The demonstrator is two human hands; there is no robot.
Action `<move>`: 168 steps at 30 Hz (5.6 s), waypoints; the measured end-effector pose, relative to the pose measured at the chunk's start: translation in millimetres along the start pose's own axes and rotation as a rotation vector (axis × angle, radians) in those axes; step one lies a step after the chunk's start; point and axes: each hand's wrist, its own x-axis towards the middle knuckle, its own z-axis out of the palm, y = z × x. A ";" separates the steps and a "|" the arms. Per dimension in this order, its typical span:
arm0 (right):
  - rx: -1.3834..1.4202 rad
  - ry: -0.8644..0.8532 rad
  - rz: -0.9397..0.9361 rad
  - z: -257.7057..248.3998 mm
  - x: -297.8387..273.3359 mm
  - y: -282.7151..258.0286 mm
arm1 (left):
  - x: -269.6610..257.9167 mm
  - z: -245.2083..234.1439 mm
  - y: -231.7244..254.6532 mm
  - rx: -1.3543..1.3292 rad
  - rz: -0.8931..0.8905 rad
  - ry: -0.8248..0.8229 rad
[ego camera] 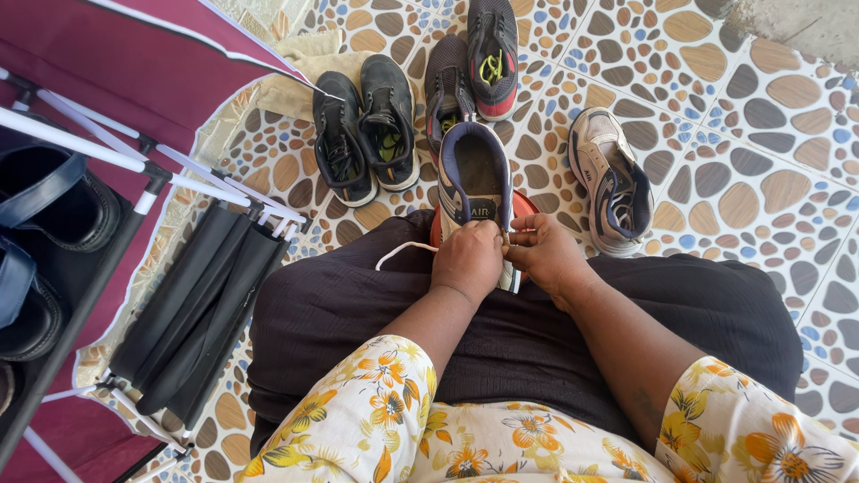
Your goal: The person sits on the floor and repairs a white and blue sneaker by threading a new white lace through the eyelets and tying it. Several other shoes are visible on the floor nearby.
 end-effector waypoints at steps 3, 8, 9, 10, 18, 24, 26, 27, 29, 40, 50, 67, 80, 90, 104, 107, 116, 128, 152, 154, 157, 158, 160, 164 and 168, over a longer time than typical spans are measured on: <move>-0.018 -0.041 0.035 -4.2 1.5 2.2 | -1.5 -3.2 2.8 -0.017 -0.026 -0.021; 0.037 -0.107 0.001 -2.7 5.8 9.4 | -4.4 -9.8 6.0 -0.069 -0.074 -0.051; 0.042 -0.119 -0.007 -2.6 6.0 10.8 | -4.6 -10.8 5.3 -0.075 -0.072 -0.053; 0.009 -0.110 -0.012 -2.5 6.3 12.2 | -4.9 -11.0 4.0 -0.081 -0.070 -0.055; -0.205 -0.011 -0.045 0.2 8.1 18.9 | -2.2 -4.0 -8.4 -0.042 0.003 0.021; -0.455 0.172 -0.420 0.7 7.6 22.1 | -2.1 -5.4 -13.1 -0.054 -0.018 0.002; -0.483 0.131 -0.413 1.6 6.5 22.7 | -0.8 -3.3 -16.2 -0.033 0.019 0.017; -0.498 0.110 -0.409 1.8 5.8 23.2 | 0.1 -1.4 -18.5 -0.042 0.034 0.022; -0.501 0.097 -0.390 3.0 4.6 23.9 | 2.2 2.3 -25.3 -0.060 0.064 0.031; -0.516 0.020 -0.236 6.7 -2.9 10.7 | -9.5 -3.0 -86.6 -0.776 -0.337 0.255; -0.591 -0.038 -0.279 6.3 -7.3 18.0 | -19.7 -3.4 -76.7 -0.090 -0.266 0.139; -0.369 -0.098 -0.153 12.0 -49.3 26.1 | -45.2 -2.2 -41.7 -0.743 0.124 0.026; -0.488 -0.047 -0.164 -6.9 -55.0 59.4 | -26.6 3.1 -71.4 -0.456 -0.232 -0.112; -0.460 -0.077 -0.161 5.9 -56.3 41.9 | -37.2 16.1 -44.8 -1.350 0.243 -0.369; 0.320 -0.244 -0.241 -4.8 -94.1 -4.5 | -41.4 -15.0 -42.9 -0.833 -0.006 0.146; 0.348 -0.189 -0.285 -11.7 -97.1 -17.6 | -41.9 -26.0 -47.4 -0.737 -0.128 0.113; 0.326 0.000 -0.049 4.8 -93.3 -11.2 | -86.1 -46.9 -17.5 -0.291 0.820 0.572; 0.486 -0.128 0.044 7.9 -104.4 -15.6 | -93.5 -34.7 -11.5 -0.033 1.213 0.632; -0.162 0.112 -0.255 9.7 -102.9 -0.7 | -73.2 -27.8 -24.0 -0.451 0.371 -0.066; -0.151 0.109 -0.248 9.4 -101.4 1.7 | -70.0 -23.7 -26.6 -0.625 0.429 0.053; -0.147 0.103 -0.216 9.8 -97.5 6.6 | -65.0 -17.0 -29.9 -0.766 0.435 0.105; -0.144 0.106 -0.209 9.9 -96.6 9.1 | -63.6 -14.6 -29.8 -0.793 0.425 0.097; -0.170 0.135 -0.240 10.1 -94.8 12.7 | -60.7 -12.6 -32.6 -0.911 0.397 0.013; -0.415 0.204 -0.488 8.3 -95.8 11.7 | -58.7 -10.2 -32.0 -1.001 0.237 -0.188; -0.737 0.169 -0.831 3.8 -105.2 6.1 | -57.9 -9.3 -32.2 -0.782 0.305 -0.138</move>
